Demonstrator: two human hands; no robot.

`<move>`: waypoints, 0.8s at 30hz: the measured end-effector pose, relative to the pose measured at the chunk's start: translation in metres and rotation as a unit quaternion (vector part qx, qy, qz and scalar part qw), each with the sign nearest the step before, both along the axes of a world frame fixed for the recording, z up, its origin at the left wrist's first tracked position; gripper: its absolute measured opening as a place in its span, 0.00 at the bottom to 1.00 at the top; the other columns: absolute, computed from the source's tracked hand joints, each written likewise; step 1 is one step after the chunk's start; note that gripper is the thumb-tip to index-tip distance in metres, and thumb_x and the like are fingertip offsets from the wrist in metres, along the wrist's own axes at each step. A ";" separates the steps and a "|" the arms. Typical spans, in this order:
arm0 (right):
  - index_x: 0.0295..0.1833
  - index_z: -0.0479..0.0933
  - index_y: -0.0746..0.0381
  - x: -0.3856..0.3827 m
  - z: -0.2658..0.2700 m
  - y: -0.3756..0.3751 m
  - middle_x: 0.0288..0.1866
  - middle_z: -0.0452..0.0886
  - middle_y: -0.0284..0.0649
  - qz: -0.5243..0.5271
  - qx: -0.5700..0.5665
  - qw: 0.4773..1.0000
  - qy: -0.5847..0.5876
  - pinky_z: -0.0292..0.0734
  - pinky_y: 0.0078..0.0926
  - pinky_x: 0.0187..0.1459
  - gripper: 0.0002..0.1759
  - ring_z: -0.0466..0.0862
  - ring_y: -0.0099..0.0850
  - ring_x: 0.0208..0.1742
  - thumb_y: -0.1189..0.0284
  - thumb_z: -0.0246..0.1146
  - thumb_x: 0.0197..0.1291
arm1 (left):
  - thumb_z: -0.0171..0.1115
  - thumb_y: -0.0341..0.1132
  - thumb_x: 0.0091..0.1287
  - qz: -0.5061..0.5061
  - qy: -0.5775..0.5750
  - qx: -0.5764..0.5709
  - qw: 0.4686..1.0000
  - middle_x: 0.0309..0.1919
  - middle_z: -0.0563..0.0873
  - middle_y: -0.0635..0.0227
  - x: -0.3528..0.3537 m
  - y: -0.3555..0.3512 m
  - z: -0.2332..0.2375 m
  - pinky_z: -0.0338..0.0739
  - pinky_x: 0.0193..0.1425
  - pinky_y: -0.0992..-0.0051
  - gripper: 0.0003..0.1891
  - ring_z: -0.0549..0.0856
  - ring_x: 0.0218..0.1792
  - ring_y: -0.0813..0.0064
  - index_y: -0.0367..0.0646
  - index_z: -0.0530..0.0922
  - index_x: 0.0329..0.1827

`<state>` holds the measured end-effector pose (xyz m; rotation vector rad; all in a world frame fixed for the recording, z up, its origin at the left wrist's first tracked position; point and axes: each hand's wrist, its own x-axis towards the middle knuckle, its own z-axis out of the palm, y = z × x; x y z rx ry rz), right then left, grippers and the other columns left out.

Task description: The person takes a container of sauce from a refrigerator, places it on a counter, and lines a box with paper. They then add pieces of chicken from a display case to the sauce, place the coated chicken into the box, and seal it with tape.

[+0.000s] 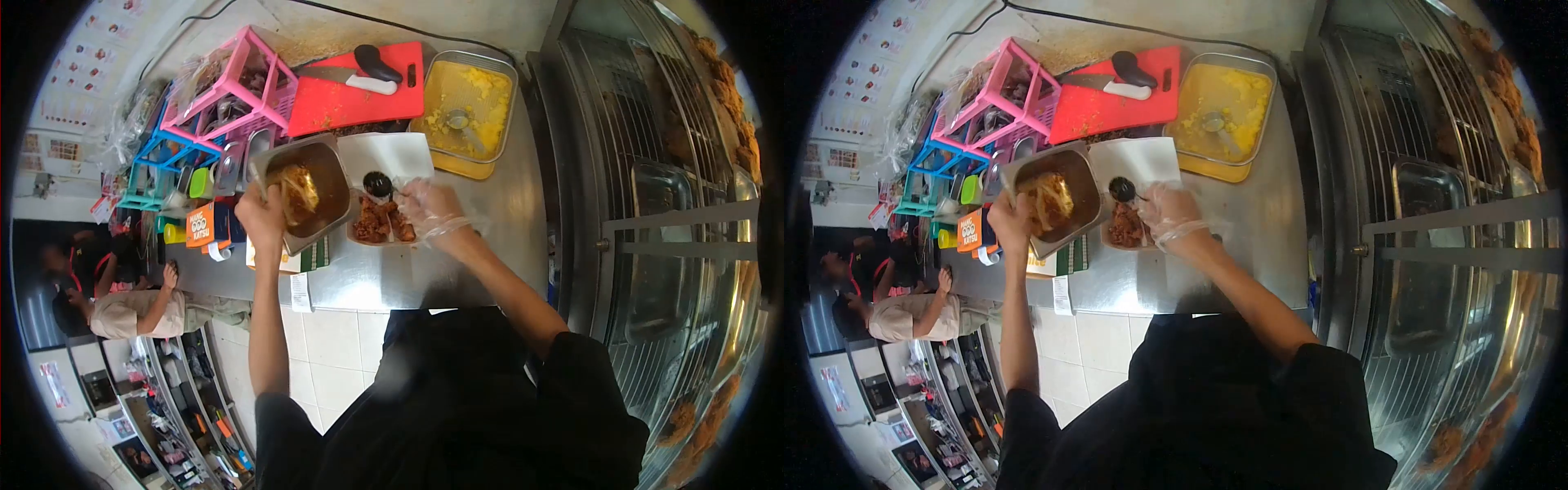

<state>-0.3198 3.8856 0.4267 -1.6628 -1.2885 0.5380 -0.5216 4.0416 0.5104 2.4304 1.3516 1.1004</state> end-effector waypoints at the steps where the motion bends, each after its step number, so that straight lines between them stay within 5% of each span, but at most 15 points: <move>1: 0.33 0.73 0.64 0.009 0.014 -0.004 0.25 0.74 0.49 -0.028 0.032 0.999 0.033 0.70 0.38 0.30 0.07 0.76 0.45 0.28 0.72 0.57 0.49 | 0.57 0.28 0.53 -0.006 -0.044 -0.028 0.999 0.18 0.78 0.50 -0.005 0.004 -0.008 0.69 0.25 0.70 0.07 0.79 0.19 0.65 0.31 0.76 0.28; 4: 0.29 0.72 0.66 0.044 0.079 -0.027 0.23 0.73 0.50 0.021 0.053 0.994 -0.099 0.68 0.41 0.30 0.06 0.74 0.48 0.27 0.73 0.58 0.46 | 0.56 0.31 0.56 0.015 -0.087 -0.184 0.979 0.12 0.72 0.66 -0.005 0.001 -0.043 0.66 0.24 0.74 0.09 0.72 0.17 0.74 0.33 0.75 0.23; 5: 0.29 0.71 0.67 0.055 0.091 -0.037 0.22 0.72 0.52 0.046 0.081 0.986 -0.140 0.68 0.43 0.30 0.07 0.74 0.50 0.27 0.73 0.57 0.45 | 0.57 0.33 0.56 -0.021 -0.134 -0.205 0.969 0.11 0.64 0.74 0.008 -0.007 -0.063 0.61 0.21 0.72 0.13 0.63 0.15 0.75 0.36 0.70 0.18; 6: 0.29 0.71 0.67 0.062 0.102 -0.047 0.22 0.72 0.52 0.042 0.080 0.985 -0.146 0.68 0.43 0.30 0.07 0.74 0.50 0.27 0.73 0.57 0.45 | 0.59 0.35 0.56 0.001 -0.159 -0.163 0.974 0.12 0.64 0.72 0.035 -0.035 -0.070 0.58 0.22 0.69 0.15 0.61 0.18 0.76 0.36 0.67 0.17; 8: 0.26 0.73 0.68 0.067 0.117 -0.071 0.26 0.74 0.53 0.026 -0.083 0.973 -0.212 0.70 0.42 0.34 0.08 0.76 0.49 0.32 0.73 0.58 0.42 | 0.60 0.38 0.55 -0.056 -0.099 -0.359 0.927 0.15 0.68 0.67 0.080 -0.075 -0.055 0.61 0.29 0.66 0.15 0.66 0.23 0.74 0.34 0.70 0.21; 10: 0.26 0.74 0.68 0.076 0.094 -0.083 0.27 0.75 0.54 0.007 -0.147 0.956 -0.253 0.71 0.42 0.36 0.08 0.77 0.48 0.34 0.73 0.58 0.41 | 0.60 0.36 0.54 -0.081 -0.128 -0.316 0.936 0.12 0.64 0.69 0.116 -0.103 -0.113 0.57 0.22 0.71 0.18 0.62 0.19 0.80 0.35 0.63 0.17; 12: 0.26 0.75 0.69 0.087 0.060 -0.090 0.29 0.76 0.55 -0.013 -0.211 0.932 -0.293 0.71 0.42 0.38 0.08 0.77 0.48 0.36 0.74 0.58 0.41 | 0.59 0.34 0.55 -0.129 -0.244 -0.439 0.855 0.12 0.65 0.70 0.143 -0.130 -0.150 0.57 0.21 0.72 0.18 0.62 0.18 0.82 0.35 0.61 0.16; 14: 0.27 0.77 0.68 0.100 0.027 -0.095 0.30 0.77 0.56 -0.049 -0.342 0.905 -0.248 0.73 0.41 0.38 0.09 0.79 0.48 0.35 0.73 0.59 0.42 | 0.57 0.31 0.56 -0.139 -0.322 -0.452 0.820 0.12 0.66 0.71 0.163 -0.145 -0.221 0.58 0.23 0.73 0.16 0.63 0.19 0.82 0.35 0.61 0.16; 17: 0.30 0.78 0.67 0.104 0.013 -0.109 0.26 0.76 0.55 -0.043 -0.212 0.941 -0.260 0.73 0.41 0.36 0.11 0.78 0.50 0.30 0.69 0.61 0.45 | 0.55 0.30 0.57 -0.139 -0.341 -0.473 0.800 0.13 0.66 0.71 0.170 -0.163 -0.198 0.61 0.24 0.75 0.12 0.65 0.20 0.83 0.34 0.66 0.19; 21: 0.35 0.78 0.65 0.100 0.068 -0.096 0.29 0.79 0.52 -0.109 -0.261 0.953 -0.109 0.74 0.40 0.36 0.14 0.80 0.46 0.33 0.64 0.60 0.50 | 0.54 0.33 0.61 -0.163 -0.352 -0.459 0.799 0.12 0.66 0.72 0.163 -0.157 -0.182 0.66 0.26 0.76 0.11 0.67 0.19 0.80 0.34 0.72 0.24; 23: 0.50 0.74 0.65 0.109 0.092 -0.080 0.46 0.77 0.53 -0.126 -0.345 0.920 0.137 0.70 0.37 0.50 0.21 0.77 0.42 0.48 0.60 0.55 0.57 | 0.52 0.37 0.66 -0.138 -0.103 -0.512 0.841 0.22 0.72 0.68 0.152 -0.147 -0.164 0.70 0.36 0.77 0.12 0.72 0.28 0.76 0.33 0.73 0.36; 24: 0.54 0.68 0.65 0.115 0.081 -0.073 0.51 0.71 0.52 -0.197 -0.299 0.925 0.124 0.65 0.36 0.54 0.24 0.72 0.41 0.53 0.59 0.53 0.59 | 0.50 0.38 0.67 -0.122 -0.150 -0.415 0.889 0.28 0.72 0.66 0.148 -0.153 -0.169 0.68 0.41 0.74 0.13 0.72 0.33 0.73 0.33 0.71 0.40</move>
